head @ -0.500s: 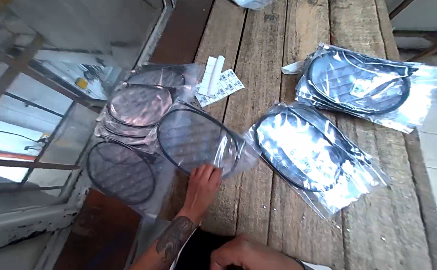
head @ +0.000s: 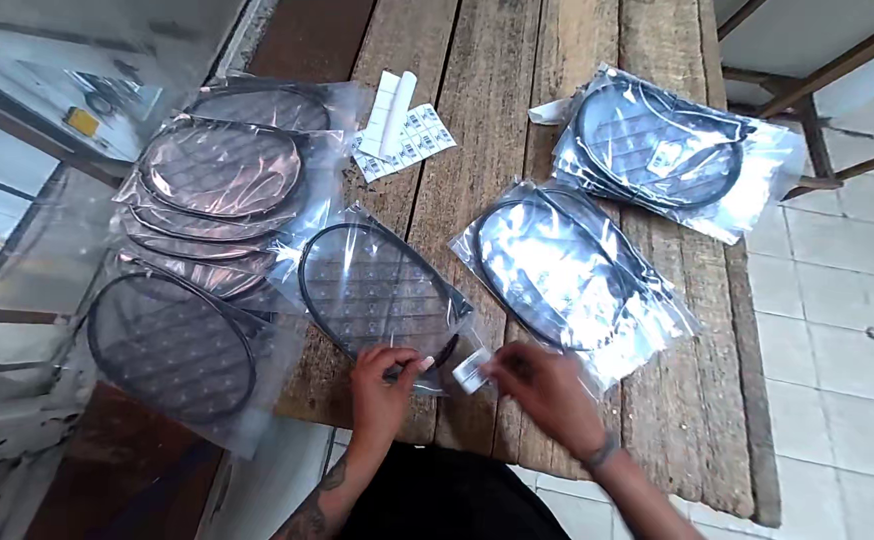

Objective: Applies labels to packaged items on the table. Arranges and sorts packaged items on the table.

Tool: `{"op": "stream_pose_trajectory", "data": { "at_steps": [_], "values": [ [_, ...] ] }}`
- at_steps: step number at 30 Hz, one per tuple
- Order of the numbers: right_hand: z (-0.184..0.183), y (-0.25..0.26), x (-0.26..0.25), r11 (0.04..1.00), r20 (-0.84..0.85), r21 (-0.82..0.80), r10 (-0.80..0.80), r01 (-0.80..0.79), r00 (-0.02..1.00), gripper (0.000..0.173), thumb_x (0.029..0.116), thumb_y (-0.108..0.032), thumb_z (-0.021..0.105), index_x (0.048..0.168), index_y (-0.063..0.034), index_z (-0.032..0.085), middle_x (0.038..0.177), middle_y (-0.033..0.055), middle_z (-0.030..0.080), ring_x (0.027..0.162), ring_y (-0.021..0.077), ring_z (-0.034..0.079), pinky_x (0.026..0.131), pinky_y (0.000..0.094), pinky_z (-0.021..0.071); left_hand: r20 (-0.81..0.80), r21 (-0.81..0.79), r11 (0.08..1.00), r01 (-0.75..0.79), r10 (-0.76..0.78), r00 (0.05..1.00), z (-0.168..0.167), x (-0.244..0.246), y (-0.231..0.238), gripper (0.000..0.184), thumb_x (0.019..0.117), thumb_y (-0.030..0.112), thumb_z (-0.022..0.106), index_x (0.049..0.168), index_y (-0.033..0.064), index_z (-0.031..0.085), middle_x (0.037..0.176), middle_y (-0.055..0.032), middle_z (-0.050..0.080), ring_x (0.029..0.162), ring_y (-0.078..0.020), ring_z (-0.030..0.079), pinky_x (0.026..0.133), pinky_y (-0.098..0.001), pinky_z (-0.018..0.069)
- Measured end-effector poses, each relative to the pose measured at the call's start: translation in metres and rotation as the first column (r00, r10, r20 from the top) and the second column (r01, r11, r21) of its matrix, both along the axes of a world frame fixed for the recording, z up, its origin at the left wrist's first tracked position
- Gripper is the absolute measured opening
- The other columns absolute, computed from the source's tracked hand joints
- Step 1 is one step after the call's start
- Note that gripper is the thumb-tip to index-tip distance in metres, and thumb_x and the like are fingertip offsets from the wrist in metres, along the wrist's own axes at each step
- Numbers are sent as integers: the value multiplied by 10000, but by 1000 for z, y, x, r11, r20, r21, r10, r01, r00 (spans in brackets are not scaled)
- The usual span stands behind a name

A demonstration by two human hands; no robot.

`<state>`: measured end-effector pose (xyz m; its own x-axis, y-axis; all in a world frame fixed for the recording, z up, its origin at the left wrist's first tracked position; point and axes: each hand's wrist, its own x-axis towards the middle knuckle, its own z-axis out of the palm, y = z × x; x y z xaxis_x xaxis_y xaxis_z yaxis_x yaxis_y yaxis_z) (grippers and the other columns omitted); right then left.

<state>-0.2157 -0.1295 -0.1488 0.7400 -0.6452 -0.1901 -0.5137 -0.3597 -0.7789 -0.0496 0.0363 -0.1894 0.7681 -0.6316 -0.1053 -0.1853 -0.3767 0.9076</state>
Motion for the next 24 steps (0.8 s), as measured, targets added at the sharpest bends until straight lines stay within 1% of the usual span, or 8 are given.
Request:
{"op": "stream_pose_trajectory", "data": {
  "at_steps": [2, 5, 7, 10, 13, 19, 21, 24],
  "values": [
    [-25, 33, 14, 991, -61, 93, -93, 98, 994, 269, 985, -273, 658, 1031, -17, 727, 821, 75, 741, 678, 187, 734, 664, 413, 643, -276, -15, 1000, 6, -10, 961, 12, -1, 5, 94, 835, 204, 831, 885, 128, 808, 873, 23, 726, 898, -98, 666, 832, -294, 549],
    [-39, 61, 39, 982, 6, -58, -181, 181, 983, 217, 925, -152, 684, 1010, 43, 728, 796, 160, 729, 721, 309, 725, 694, 527, 588, -503, -79, 993, 83, -112, 857, 20, -11, 7, 100, 817, 173, 835, 881, 104, 802, 873, 30, 723, 878, -64, 665, 819, -243, 551],
    [-37, 68, 49, 996, -89, -89, 14, -22, 996, 282, 900, -126, 681, 1117, 51, 706, 920, 223, 737, 877, 394, 732, 809, 586, 577, -541, -113, 991, 78, -127, 831, 20, -18, 6, 111, 789, 157, 855, 871, 101, 803, 900, 13, 732, 894, -72, 678, 822, -240, 569],
    [-21, 53, 71, 983, -471, 55, 180, -175, 864, 497, 1032, -263, 550, 1450, -5, 477, 996, 238, 720, 969, 430, 707, 877, 596, 542, -541, -177, 980, 89, -172, 823, 17, -26, 7, 116, 776, 150, 869, 861, 104, 805, 882, 20, 711, 902, -66, 660, 828, -228, 559],
    [-17, 49, 93, 1000, -576, -15, -27, 22, 817, 538, 1059, -378, 516, 1461, -29, 441, 920, 230, 721, 893, 433, 721, 802, 586, 560, -500, -200, 964, 172, -252, 828, 17, -25, 5, 126, 767, 190, 879, 855, 129, 813, 855, 60, 697, 901, -37, 634, 841, -208, 523],
    [-31, 47, 96, 999, -515, 43, 15, 8, 857, 459, 1047, -405, 536, 1374, -83, 558, 968, 200, 733, 928, 402, 721, 826, 577, 553, -483, -257, 934, 247, -346, 805, 15, -21, 4, 124, 772, 222, 879, 850, 148, 817, 842, 86, 703, 911, -30, 615, 875, -232, 485],
    [-31, 48, 95, 1000, -492, -1, -11, 12, 870, 456, 1021, -421, 571, 1319, -79, 601, 920, 187, 735, 883, 397, 725, 781, 585, 557, -376, -242, 922, 302, -376, 847, 17, -11, 7, 146, 822, 261, 851, 897, 141, 815, 883, 60, 715, 917, -50, 639, 863, -247, 525],
    [-24, 54, 96, 994, -513, -107, -34, -25, 858, 479, 1028, -414, 554, 1315, -32, 578, 876, 177, 732, 866, 394, 730, 762, 565, 564, 303, 94, 934, 346, -357, 884, 8, 30, 20, 394, 898, 506, 718, 1136, 196, 769, 1181, 23, 712, 1156, -134, 640, 1000, -400, 526]
  ]
}}
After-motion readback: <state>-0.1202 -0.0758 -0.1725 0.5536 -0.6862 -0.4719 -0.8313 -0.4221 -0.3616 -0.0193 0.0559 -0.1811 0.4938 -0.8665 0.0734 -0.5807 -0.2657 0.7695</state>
